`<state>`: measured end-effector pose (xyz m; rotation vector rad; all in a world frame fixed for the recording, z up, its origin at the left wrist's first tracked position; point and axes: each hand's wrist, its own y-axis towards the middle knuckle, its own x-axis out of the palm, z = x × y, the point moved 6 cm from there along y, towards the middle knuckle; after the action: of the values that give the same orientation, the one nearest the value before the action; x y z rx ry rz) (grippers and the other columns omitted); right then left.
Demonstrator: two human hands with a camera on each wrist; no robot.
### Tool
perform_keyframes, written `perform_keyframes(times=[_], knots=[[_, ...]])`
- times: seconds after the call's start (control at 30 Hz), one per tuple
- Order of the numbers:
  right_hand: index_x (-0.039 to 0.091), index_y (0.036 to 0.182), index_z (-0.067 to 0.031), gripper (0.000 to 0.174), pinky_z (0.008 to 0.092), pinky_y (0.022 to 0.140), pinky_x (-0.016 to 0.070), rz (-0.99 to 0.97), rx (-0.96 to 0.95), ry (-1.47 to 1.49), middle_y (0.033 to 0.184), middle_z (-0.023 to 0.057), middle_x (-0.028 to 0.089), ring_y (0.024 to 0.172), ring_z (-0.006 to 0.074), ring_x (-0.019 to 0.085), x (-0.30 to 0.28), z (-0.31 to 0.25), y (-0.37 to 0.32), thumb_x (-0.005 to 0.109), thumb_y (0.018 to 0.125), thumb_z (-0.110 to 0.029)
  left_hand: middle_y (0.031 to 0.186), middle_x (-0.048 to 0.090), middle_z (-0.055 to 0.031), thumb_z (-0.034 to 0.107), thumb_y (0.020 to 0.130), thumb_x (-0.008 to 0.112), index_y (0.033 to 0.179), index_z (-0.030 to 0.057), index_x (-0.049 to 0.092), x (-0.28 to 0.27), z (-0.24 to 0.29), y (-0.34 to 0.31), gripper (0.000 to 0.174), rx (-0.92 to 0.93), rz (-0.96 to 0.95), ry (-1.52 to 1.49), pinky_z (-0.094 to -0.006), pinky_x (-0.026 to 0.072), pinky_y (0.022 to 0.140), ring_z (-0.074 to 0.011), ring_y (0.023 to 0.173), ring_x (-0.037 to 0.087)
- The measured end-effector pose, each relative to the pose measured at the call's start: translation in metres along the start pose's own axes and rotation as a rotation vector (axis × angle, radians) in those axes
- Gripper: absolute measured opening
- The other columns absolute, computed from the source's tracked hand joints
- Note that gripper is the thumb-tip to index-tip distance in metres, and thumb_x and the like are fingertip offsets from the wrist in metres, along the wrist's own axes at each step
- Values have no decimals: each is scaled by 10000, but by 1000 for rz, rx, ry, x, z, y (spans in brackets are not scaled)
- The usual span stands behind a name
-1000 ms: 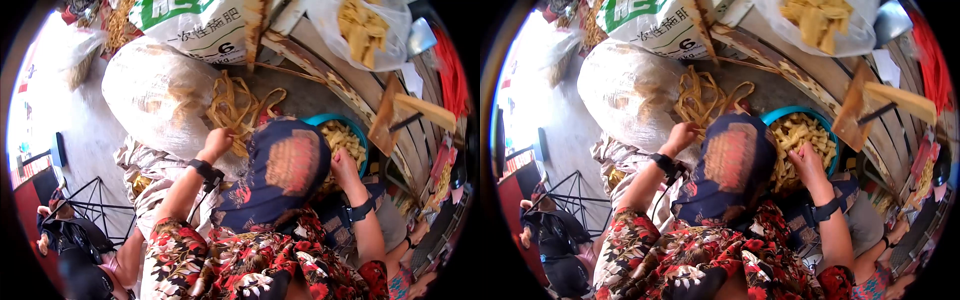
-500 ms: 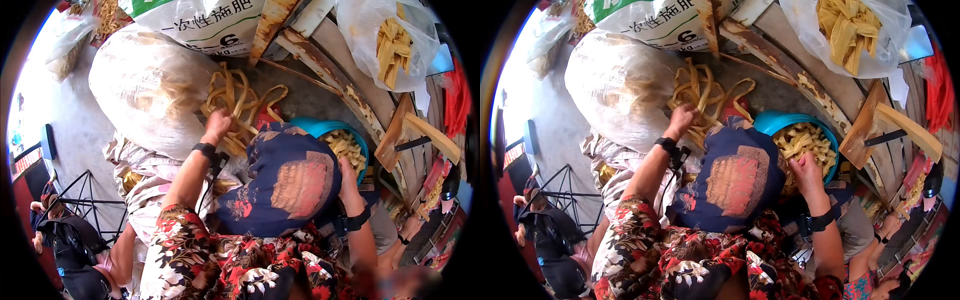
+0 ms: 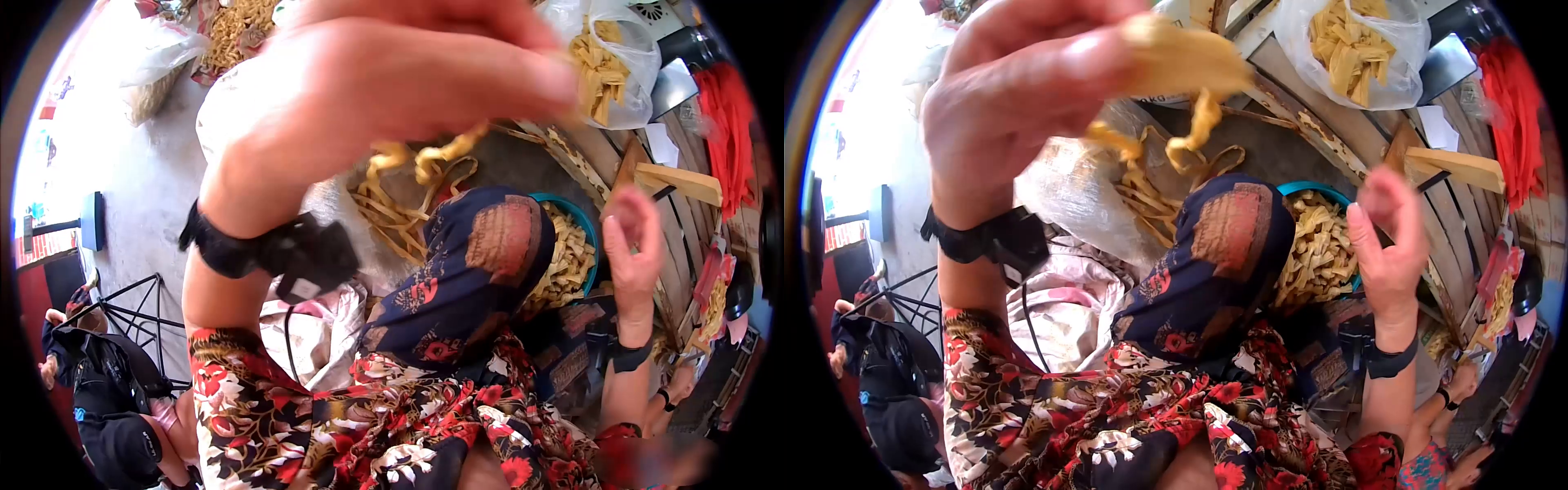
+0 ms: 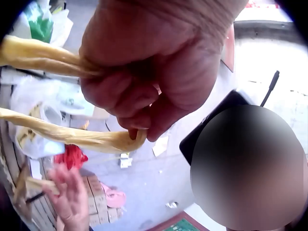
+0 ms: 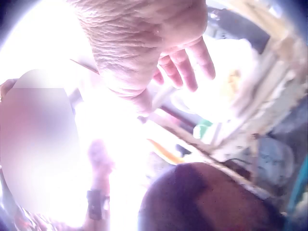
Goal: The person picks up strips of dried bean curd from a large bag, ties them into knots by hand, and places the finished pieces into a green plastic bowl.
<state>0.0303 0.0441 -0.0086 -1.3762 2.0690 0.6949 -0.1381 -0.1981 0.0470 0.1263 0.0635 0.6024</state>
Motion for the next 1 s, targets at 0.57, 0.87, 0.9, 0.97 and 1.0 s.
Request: perform_keyframes(times=[0.57,0.87,0.9,0.97,1.0], knots=[[401,838,-52,194,214,500,288,-10,-113,1083,522,-35,316,399,53,288,-159,-43,-23,316,990,-138,591,477,69,80,819,598,1061,42,630,-39,-110,-64,247,-404,393,134,-174,269,420,-8,465,377],[504,884,-39,233,221,552,413,-78,113,779,541,-79,353,429,21,316,-51,-48,-6,439,964,-248,559,356,39,216,1004,273,1397,-26,175,43,8,-20,473,50,23,-935,-194,292,392,-39,401,329],[527,1020,5,283,231,635,452,-129,79,775,593,-71,386,479,16,377,-47,-61,2,474,948,-263,561,378,31,224,1012,245,1411,-22,131,60,20,-17,482,65,-16,-969,-203,303,388,-46,398,351],[449,1246,53,504,262,839,453,-192,24,463,919,44,600,841,84,575,-36,-82,12,568,895,-289,571,389,23,238,1012,235,1409,-32,124,82,33,-8,493,92,-65,-1029,-213,318,405,-54,401,363],[444,1246,58,530,271,900,422,-142,-37,408,1057,104,600,996,134,558,-25,-82,8,578,889,-311,576,394,19,246,1012,230,1408,-38,121,91,37,-8,499,104,-92,-1057,-218,326,413,-57,402,369]])
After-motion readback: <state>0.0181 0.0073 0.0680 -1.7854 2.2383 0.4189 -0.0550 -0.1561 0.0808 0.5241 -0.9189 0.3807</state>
